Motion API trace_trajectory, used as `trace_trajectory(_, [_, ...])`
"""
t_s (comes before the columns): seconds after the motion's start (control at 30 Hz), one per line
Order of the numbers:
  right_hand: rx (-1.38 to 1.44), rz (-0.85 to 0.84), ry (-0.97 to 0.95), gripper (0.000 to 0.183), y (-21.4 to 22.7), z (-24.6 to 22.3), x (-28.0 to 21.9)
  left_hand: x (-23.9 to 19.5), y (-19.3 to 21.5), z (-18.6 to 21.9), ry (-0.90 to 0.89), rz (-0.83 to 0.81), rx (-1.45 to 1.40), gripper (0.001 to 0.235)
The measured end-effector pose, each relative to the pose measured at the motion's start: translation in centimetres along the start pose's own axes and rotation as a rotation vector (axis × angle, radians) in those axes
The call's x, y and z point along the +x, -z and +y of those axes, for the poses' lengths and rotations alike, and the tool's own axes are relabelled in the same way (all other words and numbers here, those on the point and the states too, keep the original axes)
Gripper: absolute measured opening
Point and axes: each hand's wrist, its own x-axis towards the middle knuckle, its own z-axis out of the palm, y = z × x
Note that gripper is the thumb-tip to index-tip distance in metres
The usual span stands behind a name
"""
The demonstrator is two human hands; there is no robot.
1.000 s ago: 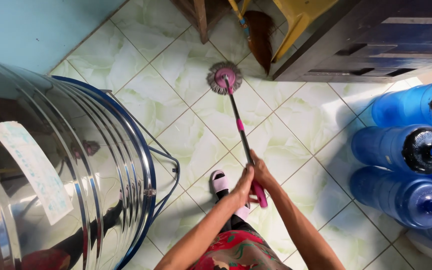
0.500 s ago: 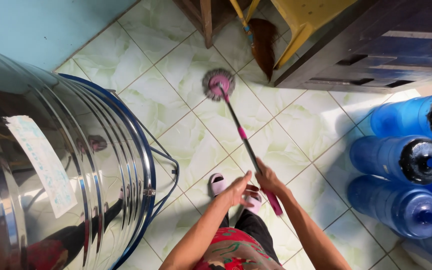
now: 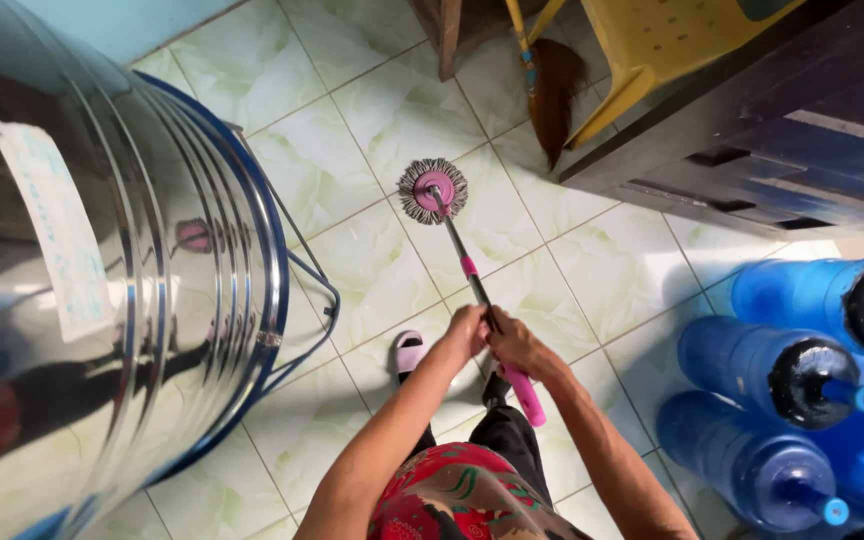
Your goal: Mop the tiled floor around water filtration equipment.
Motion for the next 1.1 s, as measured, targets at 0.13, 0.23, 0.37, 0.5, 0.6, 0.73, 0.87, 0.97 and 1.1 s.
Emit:
trace_trajectory(0.13, [0.106, -0.136, -0.058, 0.044, 3.3, 0.2, -2.5, -5.0, -6.7, -0.1, -0.077, 0.206, -0.072, 0.026])
trace_trajectory(0.23, [0.317, -0.090, -0.060, 0.062, 4.6, 2.7, -5.2, -6.9, -10.9, -2.6, -0.132, 0.401, -0.133, 0.026])
trace_trajectory(0.37, [0.464, -0.178, -0.124, 0.064, 6.3, 6.1, -10.7, -5.9, -13.1, -8.2, -0.242, 0.615, -0.214, 0.029])
trace_trajectory(0.5, [0.442, -0.300, -0.061, 0.062, 7.8, 13.3, -13.4, -6.2, -13.2, -11.7, -0.233, 0.547, -0.391, 0.026])
trace_trajectory(0.6, [0.494, -0.280, -0.155, 0.059, 8.5, 13.2, -14.4, -8.1, -15.0, -12.5, -0.207, 0.654, -0.428, 0.024])
trace_trajectory(0.73, [0.558, -0.214, -0.405, 0.058, 9.4, 7.2, -16.0, -7.2, -15.6, -11.9, -0.186, 0.644, -0.492, 0.028])
trace_trajectory(0.87, [0.432, -0.110, -0.375, 0.054, 8.8, 6.7, -14.0, -6.1, -15.3, -10.8, -0.243, 0.606, -0.502, 0.029])
trace_trajectory(0.97, [0.348, -0.086, -0.198, 0.053, 8.3, 9.6, -9.7, -3.8, -14.6, -8.4, -0.267, 0.574, -0.462, 0.027])
trace_trajectory(1.1, [0.345, -0.112, -0.077, 0.052, 7.5, 5.5, -6.2, -2.5, -11.8, -4.0, -0.288, 0.571, -0.371, 0.023])
